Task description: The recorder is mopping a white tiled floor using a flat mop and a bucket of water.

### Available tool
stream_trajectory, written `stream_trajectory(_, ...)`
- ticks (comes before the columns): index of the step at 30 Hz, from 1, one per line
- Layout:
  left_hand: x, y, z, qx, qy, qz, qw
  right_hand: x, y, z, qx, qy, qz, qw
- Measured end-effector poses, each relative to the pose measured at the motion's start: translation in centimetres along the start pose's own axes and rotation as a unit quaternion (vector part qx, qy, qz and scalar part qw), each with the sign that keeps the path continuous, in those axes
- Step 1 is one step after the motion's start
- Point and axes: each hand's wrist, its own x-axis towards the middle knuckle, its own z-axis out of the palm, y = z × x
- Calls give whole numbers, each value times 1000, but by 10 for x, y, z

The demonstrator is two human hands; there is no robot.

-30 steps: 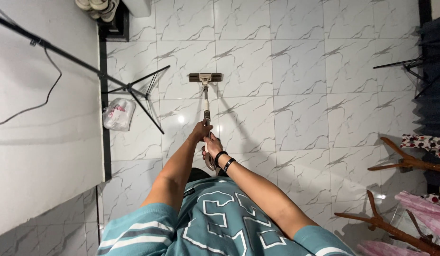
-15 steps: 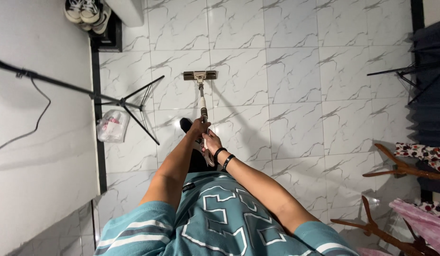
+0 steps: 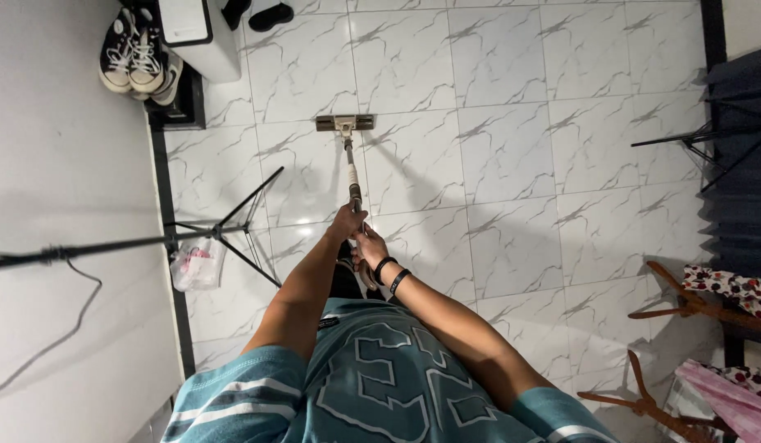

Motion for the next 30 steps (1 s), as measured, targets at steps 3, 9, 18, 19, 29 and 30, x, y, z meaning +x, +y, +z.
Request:
stream_trajectory(3,8,30,-28,-72,-26,-29,997,1,-33,14,-10,-5,-22,1000)
stream_trajectory(9,19,70,-73,-141,-72,-113,981,26,-68,33,26,-10,-23,999)
stream_trajectory(18,93,61,-72,-62,-40,20,997,62,-110,28,2,-47,-30,998)
stream_trajectory(19,81,83,-85,-74,-46,-23,996,57,-122,32,0,-35,-20,999)
stream_trajectory(29,108,149,-137,-125,-69,-110,984,59,-212,52,-25,-18,12,999)
stream_trajectory(30,109,153,-141,-126,-66,-110,984,61,-217,52,-27,-20,11,999)
